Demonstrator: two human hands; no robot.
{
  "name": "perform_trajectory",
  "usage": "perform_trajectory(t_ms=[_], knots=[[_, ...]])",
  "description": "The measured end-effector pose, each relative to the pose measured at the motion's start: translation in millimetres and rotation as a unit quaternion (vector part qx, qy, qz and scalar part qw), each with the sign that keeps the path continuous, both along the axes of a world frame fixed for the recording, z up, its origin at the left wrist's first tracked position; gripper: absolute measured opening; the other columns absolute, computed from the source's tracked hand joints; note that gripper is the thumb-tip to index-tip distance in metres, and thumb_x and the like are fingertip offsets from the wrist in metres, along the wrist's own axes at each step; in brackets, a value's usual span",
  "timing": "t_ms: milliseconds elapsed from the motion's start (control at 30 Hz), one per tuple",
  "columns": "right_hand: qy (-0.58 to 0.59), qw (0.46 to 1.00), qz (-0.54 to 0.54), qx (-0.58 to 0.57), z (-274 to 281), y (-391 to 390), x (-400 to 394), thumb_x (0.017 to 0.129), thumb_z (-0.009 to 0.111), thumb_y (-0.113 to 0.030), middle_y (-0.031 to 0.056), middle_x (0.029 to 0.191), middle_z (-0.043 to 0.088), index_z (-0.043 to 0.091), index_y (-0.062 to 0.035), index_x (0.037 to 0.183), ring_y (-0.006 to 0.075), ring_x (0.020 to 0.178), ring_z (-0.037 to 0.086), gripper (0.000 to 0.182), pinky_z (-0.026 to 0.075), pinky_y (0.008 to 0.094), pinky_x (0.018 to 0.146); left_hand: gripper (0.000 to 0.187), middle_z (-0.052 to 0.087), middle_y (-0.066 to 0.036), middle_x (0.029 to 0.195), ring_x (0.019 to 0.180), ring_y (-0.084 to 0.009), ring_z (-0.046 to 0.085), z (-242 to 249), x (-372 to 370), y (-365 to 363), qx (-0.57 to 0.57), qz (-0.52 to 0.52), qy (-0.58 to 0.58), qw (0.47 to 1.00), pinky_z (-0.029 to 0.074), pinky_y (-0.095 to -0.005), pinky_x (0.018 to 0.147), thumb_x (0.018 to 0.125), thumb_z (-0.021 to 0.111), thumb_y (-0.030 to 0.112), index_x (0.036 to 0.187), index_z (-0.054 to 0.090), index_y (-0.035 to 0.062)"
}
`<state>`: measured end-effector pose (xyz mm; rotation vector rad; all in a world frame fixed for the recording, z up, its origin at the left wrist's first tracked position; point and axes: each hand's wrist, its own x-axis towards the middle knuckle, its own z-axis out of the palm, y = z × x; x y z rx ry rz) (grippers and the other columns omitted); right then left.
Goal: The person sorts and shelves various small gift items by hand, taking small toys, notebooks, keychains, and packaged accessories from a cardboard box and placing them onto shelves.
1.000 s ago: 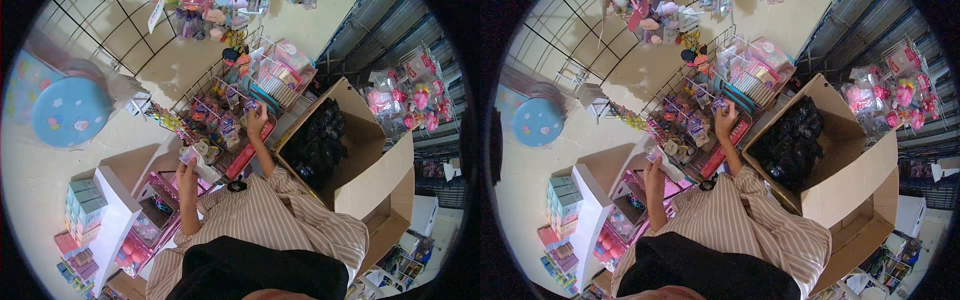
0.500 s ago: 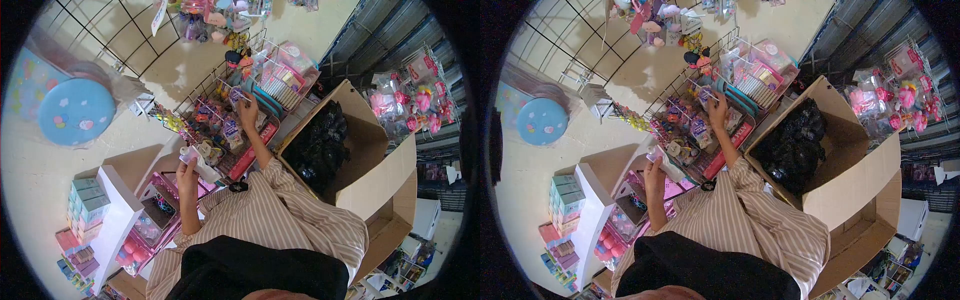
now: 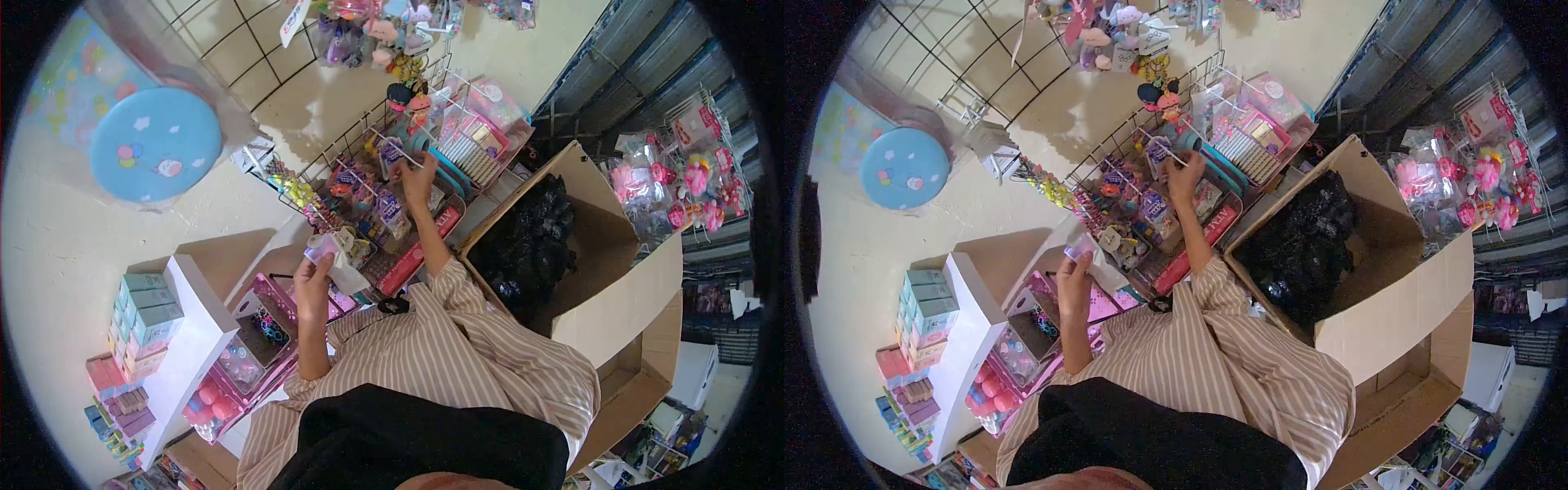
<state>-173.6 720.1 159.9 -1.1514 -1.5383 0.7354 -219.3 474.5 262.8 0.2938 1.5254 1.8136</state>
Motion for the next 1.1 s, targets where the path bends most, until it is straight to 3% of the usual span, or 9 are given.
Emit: perform_trajectory(t_ms=[333, 400, 500, 667, 767, 867, 1000, 1067, 1100], knots=[[0.161, 0.98, 0.082, -0.079, 102.5, -60.1, 33.7, 0.074, 0.053, -0.011, 0.0035, 0.075, 0.045, 0.046, 0.0005, 0.089, 0.0116, 0.064, 0.043, 0.021, 0.037, 0.0258, 0.057, 0.025, 0.056, -0.002, 0.083, 0.073, -0.0082, 0.05, 20.9, 15.5, 19.9, -0.011, -0.034, 0.075, 0.997, 0.038, -0.0206, 0.065, 0.073, 0.057, 0.011, 0.095, 0.054, -0.0004], [0.118, 0.879, 0.436, -0.152, 117.2, -70.3, 42.4, 0.075, 0.053, -0.013, 0.0027, 0.072, 0.049, 0.05, -0.0007, 0.087, 0.0096, 0.064, 0.043, 0.018, 0.036, 0.0242, 0.057, 0.027, 0.056, -0.003, 0.084, 0.073, -0.0081, 0.049, 22.2, 19.1, 23.2, -0.005, -0.039, 0.071, 0.997, 0.037, -0.0205, 0.065, 0.073, 0.057, 0.011, 0.097, 0.052, 0.0], [-0.032, 0.784, 0.607, -0.126, 116.6, -81.1, 52.4, 0.076, 0.052, -0.014, 0.0029, 0.076, 0.052, 0.052, -0.0007, 0.087, 0.0088, 0.066, 0.045, 0.017, 0.038, 0.0237, 0.06, 0.024, 0.055, -0.002, 0.083, 0.074, -0.0077, 0.049, 16.9, 22.8, 27.0, 0.026, -0.039, 0.079, 0.996, 0.037, -0.0201, 0.065, 0.074, 0.057, 0.012, 0.094, 0.052, 0.0001], [0.152, 0.765, 0.587, -0.216, 120.1, -87.5, 52.1, 0.078, 0.048, -0.016, 0.0021, 0.072, 0.049, 0.051, 0.0029, 0.09, 0.0105, 0.067, 0.045, 0.022, 0.038, 0.0233, 0.064, 0.026, 0.051, -0.005, 0.092, 0.083, -0.0108, 0.047, 17.8, 23.5, 21.3, 0.072, -0.07, 0.014, 0.995, 0.038, -0.023, 0.069, 0.08, 0.047, 0.021, 0.097, 0.047, 0.0006], [0.516, 0.504, 0.512, -0.466, 124.8, -89.9, 53.1, 0.082, 0.037, -0.025, 0.0006, 0.061, 0.041, 0.043, 0.0042, 0.099, 0.0105, 0.055, 0.041, 0.034, 0.036, 0.0213, 0.056, 0.03, 0.048, -0.007, 0.093, 0.087, -0.0122, 0.046, 17.9, 26.4, 20.8, 0.11, -0.098, 0.0, 0.989, 0.038, -0.0251, 0.071, 0.082, 0.043, 0.029, 0.094, 0.047, 0.0015], [0.461, 0.369, 0.613, -0.524, 107.4, -86.1, 53.7, 0.082, 0.035, -0.029, 0.0005, 0.058, 0.039, 0.045, 0.0029, 0.091, 0.0079, 0.048, 0.037, 0.035, 0.035, 0.02, 0.051, 0.03, 0.047, -0.008, 0.096, 0.09, -0.0138, 0.045, 17.9, 24.0, 23.2, 0.082, -0.115, 0.068, 0.988, 0.038, -0.027, 0.074, 0.082, 0.042, 0.028, 0.095, 0.047, 0.0014], [0.307, 0.42, 0.63, -0.577, 112.2, -98.9, 60.1, 0.082, 0.039, -0.024, -0.0023, 0.057, 0.04, 0.046, -0.0022, 0.078, 0.0055, 0.045, 0.037, 0.023, 0.032, 0.0178, 0.041, 0.019, 0.047, -0.006, 0.094, 0.087, -0.0133, 0.046, 29.4, 14.7, 31.3, 0.084, -0.177, 0.161, 0.967, 0.039, -0.0255, 0.073, 0.079, 0.049, 0.016, 0.089, 0.05, -0.0004], [0.335, 0.37, 0.657, -0.565, 92.7, -97.0, 57.4, 0.082, 0.042, -0.022, 0.0001, 0.065, 0.047, 0.049, -0.0022, 0.083, 0.0056, 0.051, 0.044, 0.021, 0.035, 0.018, 0.043, 0.016, 0.049, -0.006, 0.092, 0.083, -0.012, 0.047, 30.8, 18.4, 31.4, 0.091, -0.147, 0.135, 0.976, 0.039, -0.0246, 0.071, 0.076, 0.052, 0.013, 0.084, 0.052, -0.0005], [0.263, 0.517, 0.612, -0.538, 94.3, -98.2, 57.9, 0.082, 0.042, -0.024, 0.0008, 0.069, 0.05, 0.05, -0.0026, 0.086, 0.0053, 0.053, 0.045, 0.023, 0.036, 0.018, 0.045, 0.013, 0.05, -0.005, 0.09, 0.08, -0.0108, 0.048, 31.1, 20.0, 32.1, 0.096, -0.118, 0.107, 0.983, 0.038, -0.0237, 0.068, 0.074, 0.054, 0.011, 0.08, 0.054, -0.0006]])
